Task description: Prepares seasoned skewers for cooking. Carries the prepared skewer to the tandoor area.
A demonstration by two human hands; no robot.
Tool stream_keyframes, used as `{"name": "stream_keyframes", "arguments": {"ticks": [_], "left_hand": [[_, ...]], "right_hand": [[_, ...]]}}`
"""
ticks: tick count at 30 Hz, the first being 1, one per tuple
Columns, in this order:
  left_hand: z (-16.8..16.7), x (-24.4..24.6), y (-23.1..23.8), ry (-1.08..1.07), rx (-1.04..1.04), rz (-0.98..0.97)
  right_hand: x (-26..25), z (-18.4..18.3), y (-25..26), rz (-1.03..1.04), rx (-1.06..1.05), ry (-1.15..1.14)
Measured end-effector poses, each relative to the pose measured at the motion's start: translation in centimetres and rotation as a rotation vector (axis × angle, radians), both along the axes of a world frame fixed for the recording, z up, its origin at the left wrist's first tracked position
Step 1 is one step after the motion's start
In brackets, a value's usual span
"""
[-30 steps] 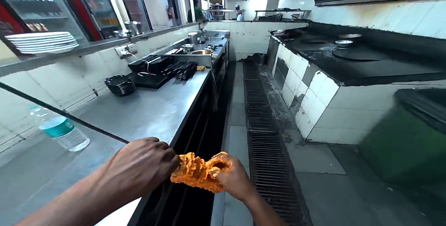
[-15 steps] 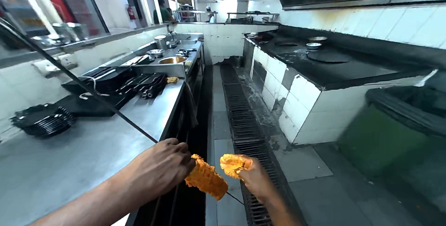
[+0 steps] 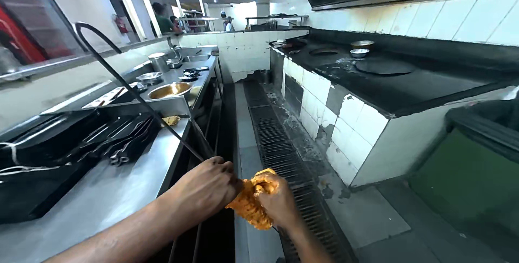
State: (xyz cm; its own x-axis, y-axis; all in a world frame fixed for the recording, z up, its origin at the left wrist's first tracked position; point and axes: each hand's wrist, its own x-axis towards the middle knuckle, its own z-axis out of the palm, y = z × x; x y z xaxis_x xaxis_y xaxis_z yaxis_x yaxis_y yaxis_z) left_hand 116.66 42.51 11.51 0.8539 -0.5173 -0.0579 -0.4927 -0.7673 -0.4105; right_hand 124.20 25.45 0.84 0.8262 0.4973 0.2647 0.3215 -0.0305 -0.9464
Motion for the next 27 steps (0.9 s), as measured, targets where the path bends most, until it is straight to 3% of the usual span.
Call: {"name": "stream_keyframes", "arguments": {"ticks": [4, 7, 15, 18, 21, 25, 27], "left_hand": [[-0.1, 9.6, 2.5, -0.016, 0.001, -0.025], [0.1, 16.6, 5.0, -0.047, -0.013, -0.033], [-0.1, 33.8, 12.3, 0.021, -0.006, 0.01], [-1.2, 40.2, 15.9, -0.024, 0.002, -0.046], [-2.5, 46.5, 19.9, -0.057, -0.012, -0.097], [-1.9, 55.1, 25.8, -0.081, -0.027, -0.145], [-1.2, 59.0, 28.4, -0.083, -0.015, -0.14]], "right_hand": [[10.3, 0.0, 2.7, 0.063, 0.009, 0.066], [17.4, 0.4, 4.9, -0.027, 0.094, 0.094], [32.2, 0.5, 11.7, 0.075, 0.031, 0.089], [39.1, -0.3, 15.5, -0.034, 0.077, 0.116], [45.1, -1.2, 19.4, -0.001, 0.082, 0.126], [54.3, -1.4, 24.0, -0.187, 0.335, 0.204], [58.2, -1.6, 25.0, -0.223, 0.321, 0.307]]}}
